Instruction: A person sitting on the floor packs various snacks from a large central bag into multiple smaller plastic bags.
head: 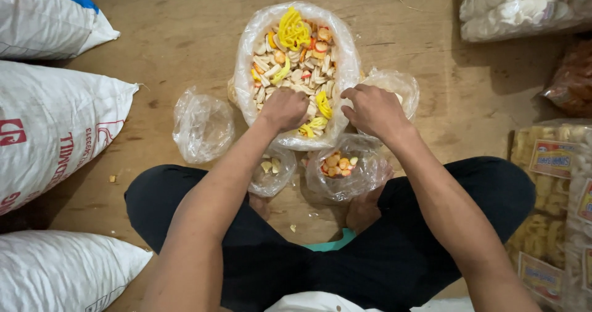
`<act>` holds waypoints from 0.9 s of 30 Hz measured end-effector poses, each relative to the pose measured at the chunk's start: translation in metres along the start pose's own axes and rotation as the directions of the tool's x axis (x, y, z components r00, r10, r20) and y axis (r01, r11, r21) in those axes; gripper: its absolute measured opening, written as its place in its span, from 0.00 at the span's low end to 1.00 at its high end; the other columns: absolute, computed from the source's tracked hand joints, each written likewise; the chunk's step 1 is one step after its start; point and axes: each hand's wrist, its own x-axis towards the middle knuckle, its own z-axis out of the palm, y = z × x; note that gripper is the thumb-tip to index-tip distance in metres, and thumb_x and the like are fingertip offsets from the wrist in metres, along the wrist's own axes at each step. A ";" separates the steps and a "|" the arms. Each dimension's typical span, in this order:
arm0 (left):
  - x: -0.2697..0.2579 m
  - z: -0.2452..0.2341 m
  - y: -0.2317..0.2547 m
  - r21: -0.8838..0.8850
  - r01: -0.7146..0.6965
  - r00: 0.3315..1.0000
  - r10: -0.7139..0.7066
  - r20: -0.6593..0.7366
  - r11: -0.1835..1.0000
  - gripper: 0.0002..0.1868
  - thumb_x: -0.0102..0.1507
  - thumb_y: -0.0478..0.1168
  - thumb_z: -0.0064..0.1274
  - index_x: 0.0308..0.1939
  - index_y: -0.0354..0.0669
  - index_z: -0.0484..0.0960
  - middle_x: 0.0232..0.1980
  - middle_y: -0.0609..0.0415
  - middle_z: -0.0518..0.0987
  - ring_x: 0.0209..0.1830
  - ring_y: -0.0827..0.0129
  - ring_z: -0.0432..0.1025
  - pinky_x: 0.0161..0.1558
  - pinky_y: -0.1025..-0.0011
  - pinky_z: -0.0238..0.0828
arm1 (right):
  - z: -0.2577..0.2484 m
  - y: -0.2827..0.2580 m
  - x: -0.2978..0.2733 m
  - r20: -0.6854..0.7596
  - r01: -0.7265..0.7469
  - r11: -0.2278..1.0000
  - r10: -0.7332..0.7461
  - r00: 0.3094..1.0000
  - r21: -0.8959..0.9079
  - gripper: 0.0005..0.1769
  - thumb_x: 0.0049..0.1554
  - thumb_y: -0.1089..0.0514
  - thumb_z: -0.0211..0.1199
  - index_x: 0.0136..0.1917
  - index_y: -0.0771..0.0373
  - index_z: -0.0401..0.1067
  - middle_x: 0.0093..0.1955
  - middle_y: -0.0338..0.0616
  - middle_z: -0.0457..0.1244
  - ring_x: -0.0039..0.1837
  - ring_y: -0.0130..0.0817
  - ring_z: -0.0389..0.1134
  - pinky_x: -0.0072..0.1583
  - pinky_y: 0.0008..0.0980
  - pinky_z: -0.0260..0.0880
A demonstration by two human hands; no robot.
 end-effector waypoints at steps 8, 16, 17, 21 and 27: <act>0.003 -0.123 0.029 -0.651 0.182 0.970 -0.245 -0.006 0.737 0.19 0.59 0.58 0.57 0.35 0.47 0.86 0.31 0.52 0.78 0.39 0.50 0.78 0.42 0.51 0.76 | -0.017 -0.016 -0.006 0.001 0.039 0.991 -0.040 0.999 0.131 0.22 0.61 0.53 0.60 0.68 0.57 0.71 0.62 0.53 0.68 0.61 0.57 0.71 0.56 0.64 0.73; 0.007 -0.100 0.025 -0.772 0.174 0.957 -0.290 -0.014 0.612 0.12 0.60 0.47 0.60 0.42 0.45 0.88 0.30 0.49 0.78 0.39 0.53 0.78 0.43 0.55 0.75 | -0.013 0.029 -0.005 -0.005 -0.036 0.996 0.036 0.999 0.081 0.16 0.61 0.50 0.62 0.60 0.54 0.76 0.55 0.47 0.71 0.59 0.53 0.72 0.55 0.60 0.74; 0.012 -0.083 0.017 -0.680 0.269 0.944 -0.326 0.046 0.682 0.13 0.61 0.49 0.57 0.43 0.49 0.88 0.34 0.49 0.81 0.43 0.51 0.79 0.46 0.54 0.76 | -0.024 0.032 -0.012 0.009 -0.072 0.995 0.072 0.997 0.066 0.16 0.60 0.51 0.62 0.59 0.56 0.78 0.55 0.51 0.71 0.60 0.57 0.72 0.56 0.61 0.74; 0.013 -0.022 -0.002 -0.385 0.452 0.889 -0.370 0.269 0.805 0.18 0.61 0.54 0.53 0.47 0.52 0.89 0.46 0.47 0.83 0.50 0.48 0.80 0.52 0.47 0.77 | -0.024 0.068 -0.004 0.106 -0.266 0.961 0.273 0.956 -0.081 0.24 0.59 0.46 0.62 0.67 0.50 0.75 0.62 0.50 0.69 0.66 0.54 0.70 0.59 0.61 0.73; 0.003 -0.036 0.016 -0.272 0.416 0.883 -0.314 0.350 0.868 0.19 0.61 0.52 0.58 0.46 0.42 0.88 0.46 0.41 0.82 0.52 0.44 0.79 0.53 0.43 0.76 | -0.034 0.048 -0.006 0.156 -0.229 0.973 0.225 0.962 0.012 0.25 0.59 0.48 0.62 0.69 0.51 0.74 0.64 0.53 0.68 0.67 0.59 0.68 0.61 0.62 0.71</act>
